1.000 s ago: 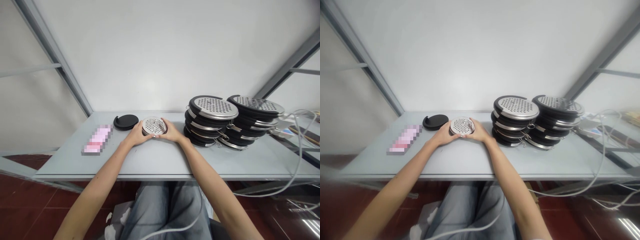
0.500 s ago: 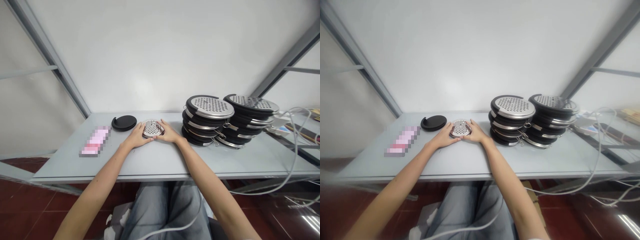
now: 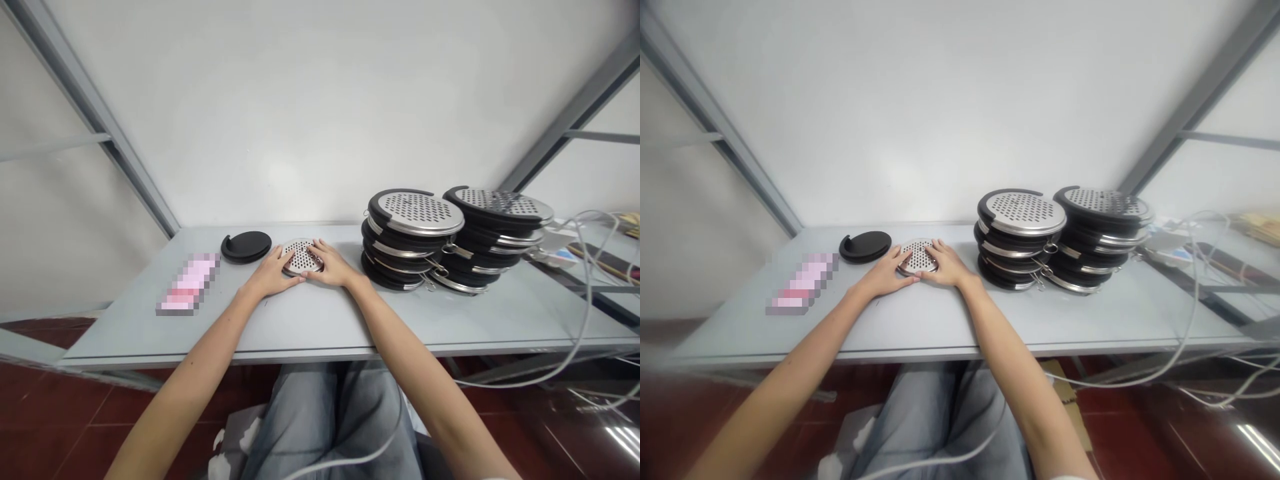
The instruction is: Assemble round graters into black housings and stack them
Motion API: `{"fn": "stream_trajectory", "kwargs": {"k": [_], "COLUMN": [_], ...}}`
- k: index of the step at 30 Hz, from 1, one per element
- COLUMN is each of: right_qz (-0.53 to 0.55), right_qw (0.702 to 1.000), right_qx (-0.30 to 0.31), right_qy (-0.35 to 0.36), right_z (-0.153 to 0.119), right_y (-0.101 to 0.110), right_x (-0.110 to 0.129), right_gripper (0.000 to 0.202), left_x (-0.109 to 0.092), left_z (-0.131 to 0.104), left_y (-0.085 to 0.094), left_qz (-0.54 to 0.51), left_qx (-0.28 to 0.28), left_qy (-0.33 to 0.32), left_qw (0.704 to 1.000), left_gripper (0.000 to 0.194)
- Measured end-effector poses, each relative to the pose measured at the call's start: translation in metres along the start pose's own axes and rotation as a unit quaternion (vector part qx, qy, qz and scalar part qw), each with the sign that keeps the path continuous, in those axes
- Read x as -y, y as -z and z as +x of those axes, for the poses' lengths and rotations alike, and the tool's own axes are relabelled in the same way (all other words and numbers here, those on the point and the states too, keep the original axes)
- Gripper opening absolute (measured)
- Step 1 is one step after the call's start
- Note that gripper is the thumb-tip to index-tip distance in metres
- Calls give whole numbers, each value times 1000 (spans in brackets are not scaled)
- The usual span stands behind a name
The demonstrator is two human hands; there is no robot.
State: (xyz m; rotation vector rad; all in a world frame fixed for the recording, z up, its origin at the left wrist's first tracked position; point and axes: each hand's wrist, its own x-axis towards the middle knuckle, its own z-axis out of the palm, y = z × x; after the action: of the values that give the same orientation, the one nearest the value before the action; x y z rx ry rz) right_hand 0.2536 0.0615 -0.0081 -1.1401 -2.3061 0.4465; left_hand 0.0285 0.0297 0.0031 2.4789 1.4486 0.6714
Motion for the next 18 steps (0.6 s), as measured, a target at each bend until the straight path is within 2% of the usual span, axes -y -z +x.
{"fn": "stream_trajectory", "kwargs": {"k": [6, 14, 18], "right_qz": [3, 33, 36], "right_qw": [1000, 998, 996], "right_qx": [1, -55, -77], "right_qy": [-8, 9, 22], "right_z": [-1, -1, -1], "right_y": [-1, 1, 2], "right_x": [0, 1, 2], "right_gripper": [96, 88, 81], "left_x": [1, -3, -3], "left_z": [1, 3, 3], "left_y": [-2, 0, 1], "left_qz": [10, -56, -55], "left_qx": [-12, -24, -20], "left_qy": [-9, -15, -2], "left_qw": [1000, 998, 998], "left_gripper": [88, 98, 97]}}
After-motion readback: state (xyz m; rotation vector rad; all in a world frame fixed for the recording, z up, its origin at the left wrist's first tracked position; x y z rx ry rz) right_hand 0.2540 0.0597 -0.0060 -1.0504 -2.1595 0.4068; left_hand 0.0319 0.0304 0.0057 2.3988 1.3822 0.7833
